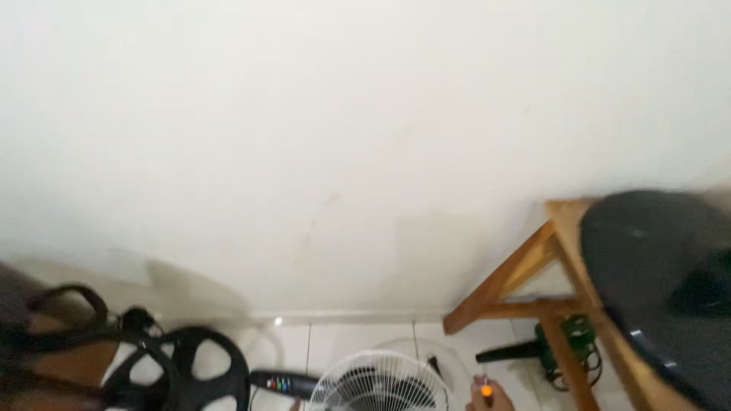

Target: The person disassembles a black pedestal fan, first loosening the knob that clamps the fan head to the pole and detaching the head, then moving the base to a small table and using a screwdriver to unscrew the central cover of the round fan base, working on the screws by hand and with the screwdriver.

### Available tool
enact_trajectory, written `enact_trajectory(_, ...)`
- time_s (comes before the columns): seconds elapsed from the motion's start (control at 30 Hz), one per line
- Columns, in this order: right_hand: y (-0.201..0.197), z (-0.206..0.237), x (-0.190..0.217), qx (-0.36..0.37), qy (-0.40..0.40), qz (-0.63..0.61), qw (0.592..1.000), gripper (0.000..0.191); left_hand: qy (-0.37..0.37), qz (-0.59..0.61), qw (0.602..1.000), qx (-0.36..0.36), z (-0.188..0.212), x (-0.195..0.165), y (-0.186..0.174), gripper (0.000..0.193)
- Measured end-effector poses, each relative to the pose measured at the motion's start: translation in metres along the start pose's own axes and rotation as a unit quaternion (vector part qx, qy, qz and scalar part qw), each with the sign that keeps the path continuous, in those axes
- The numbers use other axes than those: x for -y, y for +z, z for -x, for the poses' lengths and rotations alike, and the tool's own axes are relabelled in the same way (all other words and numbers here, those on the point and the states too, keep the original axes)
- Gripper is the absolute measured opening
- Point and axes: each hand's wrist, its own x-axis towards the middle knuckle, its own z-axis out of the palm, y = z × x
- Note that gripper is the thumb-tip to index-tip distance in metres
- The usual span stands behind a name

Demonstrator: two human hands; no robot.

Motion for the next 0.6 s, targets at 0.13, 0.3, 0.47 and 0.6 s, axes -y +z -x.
enact_trajectory(0.13, -0.061, 0.054, 0.134, 0.091, -0.137, 0.149, 0.975, 0.037, 0.086, -0.037, 0.993, 0.065, 0.034, -0.132, -0.106, 0.081)
enact_trajectory(0.3, -0.187, 0.178, 0.314, 0.097, -0.138, 0.359, 0.918, 0.028, 0.211, -0.063, 0.972, 0.08, 0.16, -0.225, -0.136, 0.07)
enact_trajectory(0.47, -0.33, 0.233, 0.424, -0.115, -0.207, 0.338, 0.911, 0.027, 0.32, -0.016, 0.947, 0.024, 0.241, -0.338, -0.186, 0.063)
enact_trajectory(0.6, -0.425, 0.217, 0.407, -0.212, -0.232, 0.27, 0.91, 0.035, 0.395, 0.007, 0.919, 0.008, 0.29, -0.428, -0.22, 0.066)
